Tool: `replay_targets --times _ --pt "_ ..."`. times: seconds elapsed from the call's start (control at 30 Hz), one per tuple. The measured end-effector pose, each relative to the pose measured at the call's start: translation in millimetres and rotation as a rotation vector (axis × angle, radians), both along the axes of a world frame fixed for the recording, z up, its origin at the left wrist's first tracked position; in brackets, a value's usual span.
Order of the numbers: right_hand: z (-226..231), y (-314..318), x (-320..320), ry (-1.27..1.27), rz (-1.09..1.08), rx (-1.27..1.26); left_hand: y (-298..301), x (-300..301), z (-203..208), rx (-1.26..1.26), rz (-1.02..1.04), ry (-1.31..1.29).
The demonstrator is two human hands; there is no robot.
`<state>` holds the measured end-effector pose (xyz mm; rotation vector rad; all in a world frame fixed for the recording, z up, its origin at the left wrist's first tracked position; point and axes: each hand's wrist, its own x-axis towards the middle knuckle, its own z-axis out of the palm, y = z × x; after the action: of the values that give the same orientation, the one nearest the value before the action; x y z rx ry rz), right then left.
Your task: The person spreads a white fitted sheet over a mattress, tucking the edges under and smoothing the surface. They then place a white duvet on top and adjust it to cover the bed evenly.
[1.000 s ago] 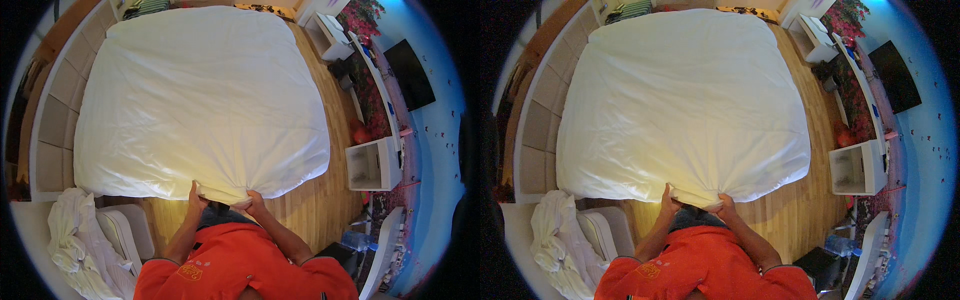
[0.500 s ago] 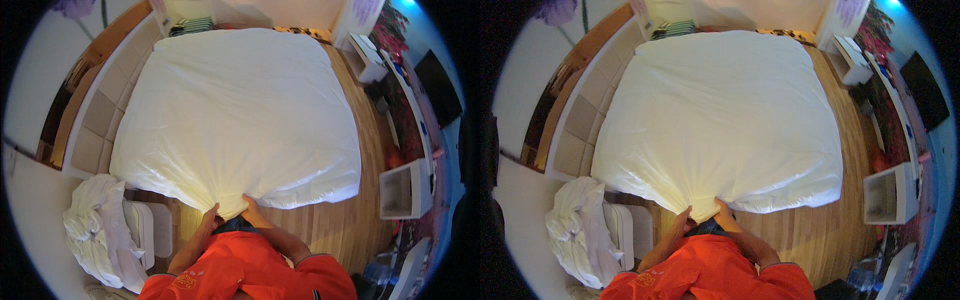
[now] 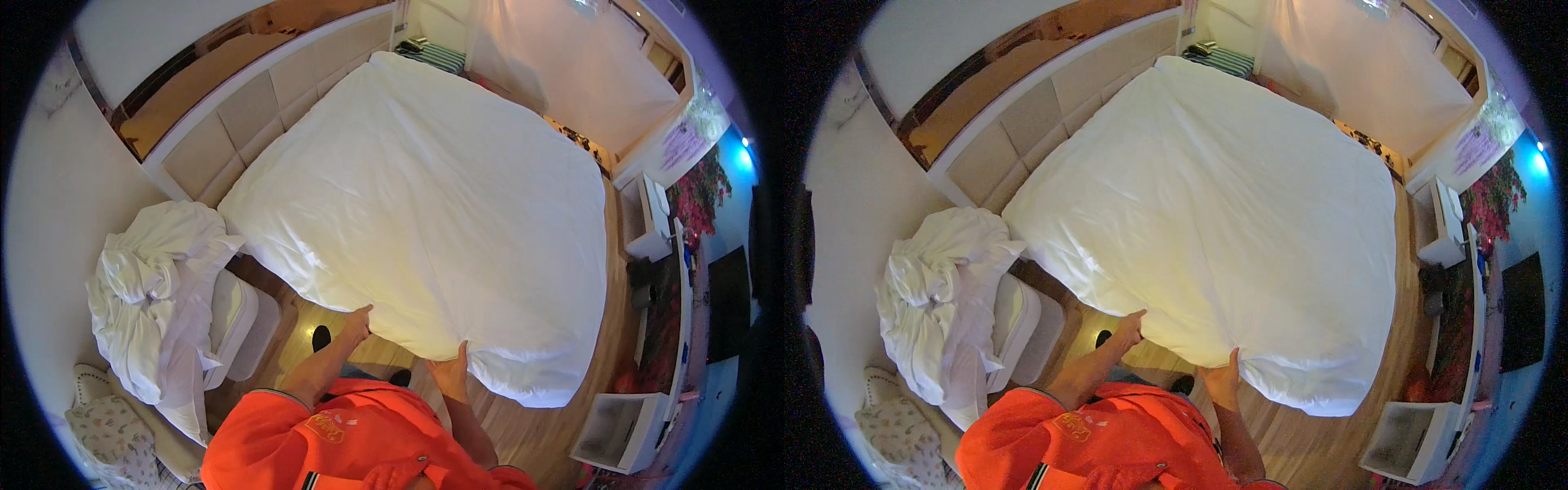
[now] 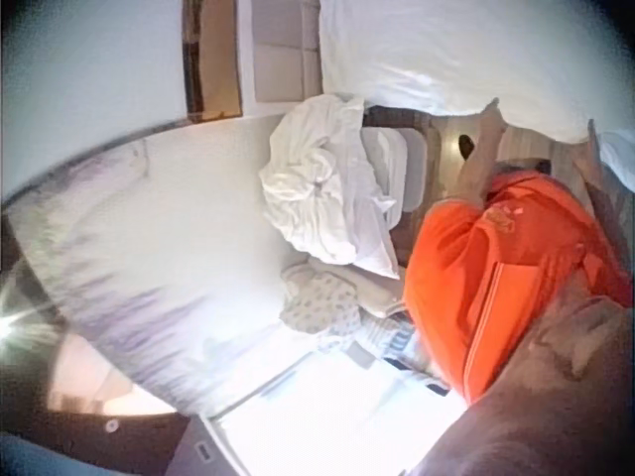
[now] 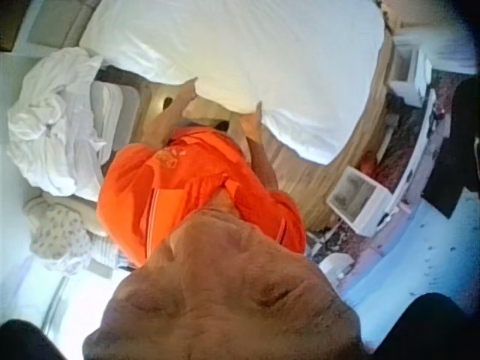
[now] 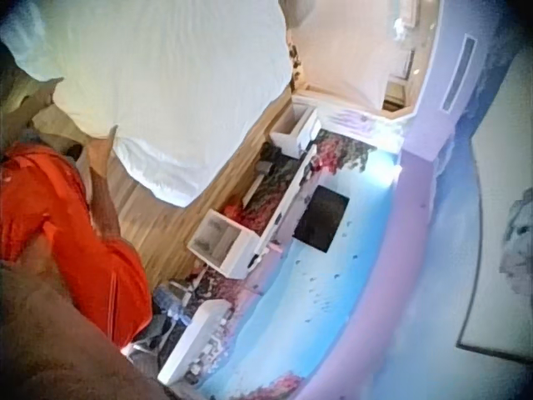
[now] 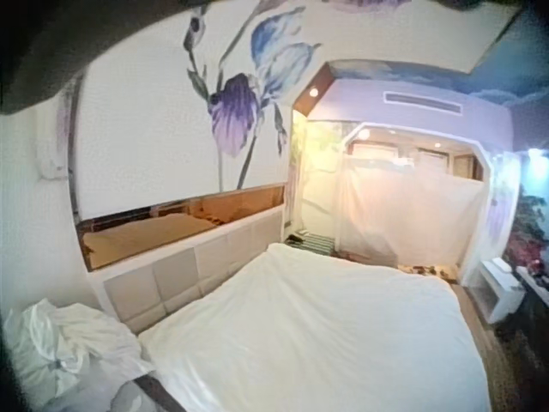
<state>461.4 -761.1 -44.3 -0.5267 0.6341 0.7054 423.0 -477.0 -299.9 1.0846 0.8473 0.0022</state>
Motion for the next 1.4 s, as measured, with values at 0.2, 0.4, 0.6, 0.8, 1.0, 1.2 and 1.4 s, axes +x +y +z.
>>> replay_targets --times 0.2,0.4,0.6,0.8,1.0,1.2,1.4 --pt "-117.0 75.3 -9.0 -0.036 0.231 -0.080 -11.2 -11.1 101.6 -0.550 -0.054 0.083" --pt "-123.3 167.9 -34.2 -0.379 0.343 -0.299 81.0 -24.9 119.2 -0.758 -0.291 0.221" --pt "-90.9 176.3 -29.0 -0.257 0.188 -0.289 172.7 6.6 71.1 -0.918 0.512 -0.188" --pt "-52.7 235.6 0.2 0.120 -0.001 -0.182 262.5 -6.1 14.1 -0.722 0.663 0.033" --pt "-165.7 267.0 40.3 0.257 0.127 -0.160 292.3 -41.3 8.8 -0.413 0.573 0.282" --pt "-166.7 292.6 35.0 0.314 0.083 0.059 308.6 -64.9 42.8 -0.487 0.570 0.303" --pt "-185.9 274.5 38.6 -0.592 0.399 -0.419 302.7 12.1 98.1 -0.838 0.623 -0.110"
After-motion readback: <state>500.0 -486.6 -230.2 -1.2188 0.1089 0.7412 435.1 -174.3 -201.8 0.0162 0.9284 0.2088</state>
